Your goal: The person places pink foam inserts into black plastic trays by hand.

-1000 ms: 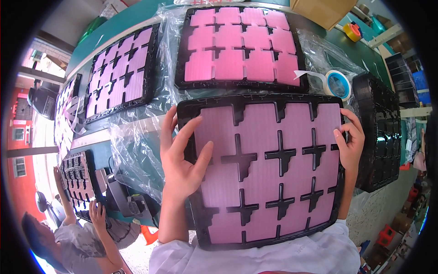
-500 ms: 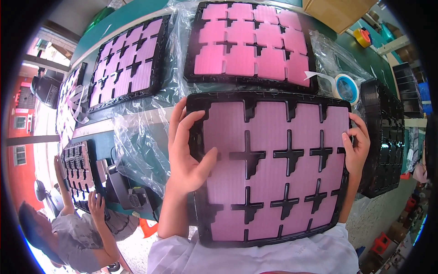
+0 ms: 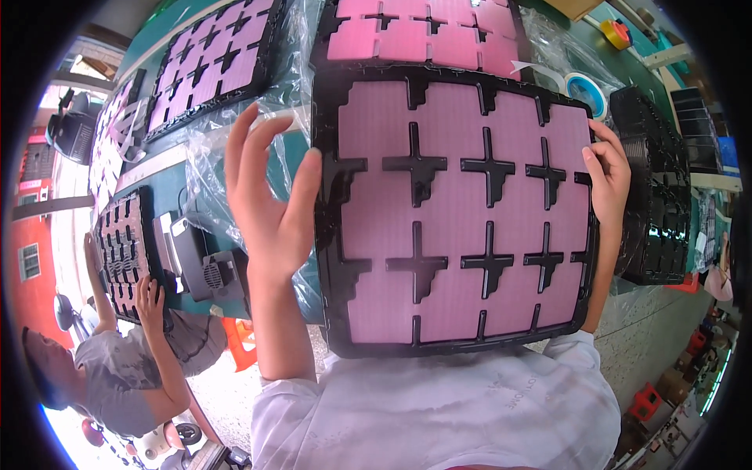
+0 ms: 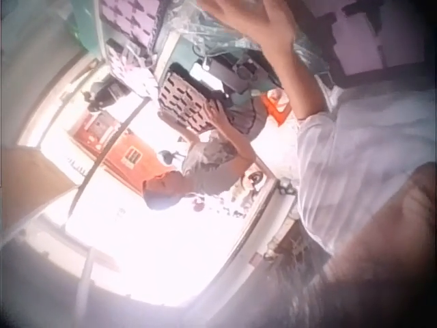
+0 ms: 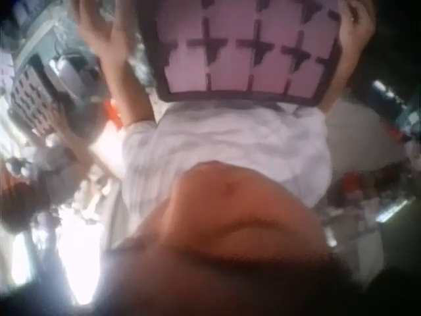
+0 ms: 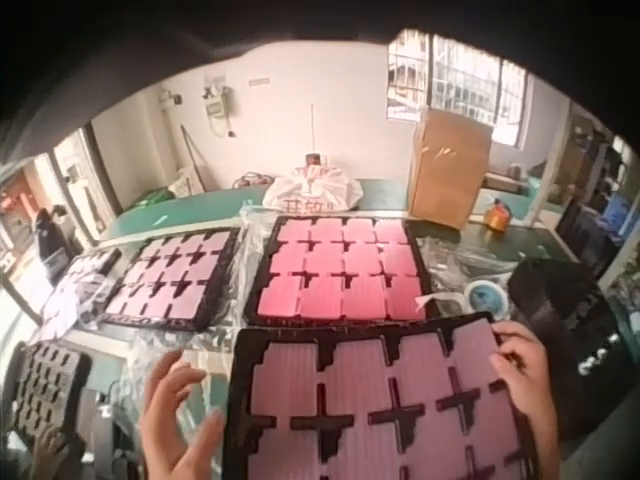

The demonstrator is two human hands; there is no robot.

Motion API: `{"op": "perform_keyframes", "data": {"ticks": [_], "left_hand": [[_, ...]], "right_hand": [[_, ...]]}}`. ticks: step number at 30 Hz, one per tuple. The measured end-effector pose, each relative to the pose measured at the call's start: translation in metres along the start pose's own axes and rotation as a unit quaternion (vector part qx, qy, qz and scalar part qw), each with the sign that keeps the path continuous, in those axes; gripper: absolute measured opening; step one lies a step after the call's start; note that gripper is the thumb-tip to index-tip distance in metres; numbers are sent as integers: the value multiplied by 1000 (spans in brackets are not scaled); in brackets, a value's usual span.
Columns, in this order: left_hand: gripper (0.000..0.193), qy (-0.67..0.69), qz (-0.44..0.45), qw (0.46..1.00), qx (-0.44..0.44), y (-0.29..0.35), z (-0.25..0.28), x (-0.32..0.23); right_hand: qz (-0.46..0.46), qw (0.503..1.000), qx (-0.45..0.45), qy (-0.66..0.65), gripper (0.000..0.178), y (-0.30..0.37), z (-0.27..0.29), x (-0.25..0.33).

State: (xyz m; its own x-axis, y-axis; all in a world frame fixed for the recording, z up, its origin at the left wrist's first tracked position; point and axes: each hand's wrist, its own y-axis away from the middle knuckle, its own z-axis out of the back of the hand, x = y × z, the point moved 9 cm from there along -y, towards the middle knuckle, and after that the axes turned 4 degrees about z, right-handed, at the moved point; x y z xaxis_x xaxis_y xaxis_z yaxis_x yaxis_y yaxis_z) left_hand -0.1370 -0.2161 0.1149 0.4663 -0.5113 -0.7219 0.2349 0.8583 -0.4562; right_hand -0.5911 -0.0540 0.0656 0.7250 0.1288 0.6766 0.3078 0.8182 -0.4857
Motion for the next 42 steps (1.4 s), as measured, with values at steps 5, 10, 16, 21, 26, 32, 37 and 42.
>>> {"op": "perform_keyframes", "data": {"ticks": [5, 10, 16, 21, 26, 32, 37, 42], "left_hand": [[31, 30, 14, 999, -32, 77, 55, -5], [25, 62, 82, 995, 15, 141, 64, 8], [22, 76, -43, 996, 22, 170, 61, -5], [34, 33, -97, 994, 46, 173, 53, -17], [45, -54, -139, 985, 82, 181, 44, -30], [62, 17, -138, 986, 92, 184, 32, -22], [84, 112, -84, 984, 108, 178, 23, -5], [76, 145, -66, 979, 126, 179, 26, 6]], "right_hand": [[25, 999, 14, 33, 14, 4, 0, -3], [-2, 999, -35, -28, 18, 2, 16, -2], [136, 954, -97, 249, 27, 44, 64, 198], [215, 956, 175, 99, 26, 111, -93, 286], [245, 962, 102, 63, 28, 157, -135, 293], [181, 972, 90, 121, 39, 160, -141, 293], [160, 977, 85, 109, 36, 159, -150, 303], [171, 979, 105, 42, 36, 158, -157, 301]]}}
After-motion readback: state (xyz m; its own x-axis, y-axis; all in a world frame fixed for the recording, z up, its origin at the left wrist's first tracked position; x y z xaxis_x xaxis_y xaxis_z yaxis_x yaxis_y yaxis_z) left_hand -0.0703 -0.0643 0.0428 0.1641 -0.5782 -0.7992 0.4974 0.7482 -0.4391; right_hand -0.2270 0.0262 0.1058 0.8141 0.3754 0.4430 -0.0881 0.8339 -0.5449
